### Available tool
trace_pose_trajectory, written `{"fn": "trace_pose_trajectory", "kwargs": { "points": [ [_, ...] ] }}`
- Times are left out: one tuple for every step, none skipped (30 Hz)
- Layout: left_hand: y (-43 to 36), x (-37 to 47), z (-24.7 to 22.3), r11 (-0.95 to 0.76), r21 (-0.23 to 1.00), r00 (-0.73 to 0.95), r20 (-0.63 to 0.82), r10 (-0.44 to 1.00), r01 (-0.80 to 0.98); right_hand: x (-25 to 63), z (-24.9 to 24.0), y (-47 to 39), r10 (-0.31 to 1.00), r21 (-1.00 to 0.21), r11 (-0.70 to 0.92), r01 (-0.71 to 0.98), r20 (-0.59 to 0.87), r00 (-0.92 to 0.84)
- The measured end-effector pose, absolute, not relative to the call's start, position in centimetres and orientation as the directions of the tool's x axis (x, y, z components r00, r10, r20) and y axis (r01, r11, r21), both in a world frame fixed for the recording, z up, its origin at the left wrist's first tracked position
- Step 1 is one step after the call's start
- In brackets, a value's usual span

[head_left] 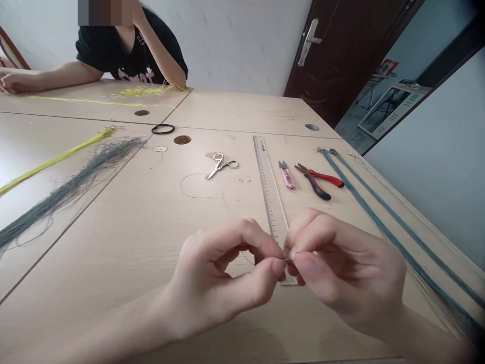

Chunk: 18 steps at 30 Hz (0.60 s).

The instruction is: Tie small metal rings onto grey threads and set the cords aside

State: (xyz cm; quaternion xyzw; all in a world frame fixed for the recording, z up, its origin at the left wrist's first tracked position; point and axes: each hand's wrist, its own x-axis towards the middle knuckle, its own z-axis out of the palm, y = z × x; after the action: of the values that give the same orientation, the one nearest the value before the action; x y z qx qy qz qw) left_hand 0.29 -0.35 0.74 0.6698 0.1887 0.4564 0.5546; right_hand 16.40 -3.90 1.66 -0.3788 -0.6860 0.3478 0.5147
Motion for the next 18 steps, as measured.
{"fn": "trace_pose_trajectory", "kwargs": {
  "points": [
    [-0.34,0.30,0.75,-0.314,0.915,0.512,0.402,0.759,-0.253,16.42,1.64,-3.90,0.876,-0.865,0.474,0.164,0.444,-0.187],
    [-0.32,0.31,0.76,-0.314,0.915,0.510,0.402,0.760,-0.254,16.43,1.63,-3.91,0.873,-0.863,0.479,0.163,0.448,-0.191],
    [-0.31,0.32,0.78,-0.312,0.915,0.509,0.401,0.762,-0.255,16.43,1.64,-3.91,0.871,-0.861,0.482,0.163,0.451,-0.194],
    [-0.29,0.33,0.80,-0.309,0.917,0.509,0.397,0.764,-0.252,16.43,1.67,-3.93,0.869,-0.858,0.487,0.163,0.455,-0.196],
    [-0.28,0.34,0.82,-0.306,0.919,0.511,0.393,0.764,-0.250,16.43,1.69,-3.95,0.866,-0.856,0.490,0.163,0.459,-0.198],
    [-0.27,0.35,0.83,-0.306,0.918,0.512,0.394,0.763,-0.251,16.43,1.72,-3.97,0.865,-0.854,0.494,0.165,0.462,-0.199],
    [-0.26,0.36,0.83,-0.305,0.918,0.515,0.395,0.761,-0.253,16.44,1.74,-3.98,0.864,-0.852,0.495,0.169,0.463,-0.198],
    [-0.24,0.38,0.81,-0.306,0.917,0.515,0.397,0.760,-0.256,16.45,1.75,-3.99,0.863,-0.850,0.498,0.171,0.465,-0.198],
    [-0.23,0.39,0.79,-0.307,0.916,0.515,0.400,0.758,-0.259,16.46,1.76,-3.99,0.864,-0.851,0.496,0.174,0.463,-0.198],
    [-0.23,0.42,0.76,-0.308,0.915,0.515,0.402,0.757,-0.262,16.48,1.76,-3.97,0.865,-0.852,0.494,0.173,0.461,-0.199],
    [-0.23,0.44,0.73,-0.307,0.915,0.514,0.402,0.758,-0.262,16.49,1.75,-3.94,0.865,-0.853,0.493,0.171,0.460,-0.200],
    [-0.23,0.46,0.70,-0.307,0.915,0.515,0.401,0.758,-0.261,16.50,1.74,-3.91,0.864,-0.853,0.495,0.168,0.462,-0.201],
    [-0.24,0.48,0.68,-0.307,0.915,0.514,0.401,0.759,-0.260,16.51,1.74,-3.89,0.863,-0.852,0.496,0.169,0.463,-0.202],
    [-0.26,0.48,0.67,-0.310,0.915,0.513,0.401,0.759,-0.258,16.52,1.73,-3.87,0.862,-0.850,0.498,0.171,0.465,-0.201],
    [-0.28,0.47,0.67,-0.312,0.915,0.512,0.402,0.759,-0.256,16.52,1.72,-3.86,0.861,-0.847,0.502,0.175,0.469,-0.199],
    [-0.30,0.44,0.68,-0.317,0.914,0.509,0.405,0.759,-0.255,16.51,1.72,-3.88,0.859,-0.844,0.505,0.179,0.472,-0.198],
    [-0.32,0.40,0.69,-0.321,0.913,0.509,0.406,0.759,-0.250,16.51,1.72,-3.90,0.859,-0.844,0.505,0.183,0.472,-0.197],
    [-0.33,0.36,0.70,-0.324,0.913,0.510,0.407,0.758,-0.246,16.50,1.72,-3.93,0.861,-0.844,0.503,0.185,0.470,-0.196]
  ]
}}
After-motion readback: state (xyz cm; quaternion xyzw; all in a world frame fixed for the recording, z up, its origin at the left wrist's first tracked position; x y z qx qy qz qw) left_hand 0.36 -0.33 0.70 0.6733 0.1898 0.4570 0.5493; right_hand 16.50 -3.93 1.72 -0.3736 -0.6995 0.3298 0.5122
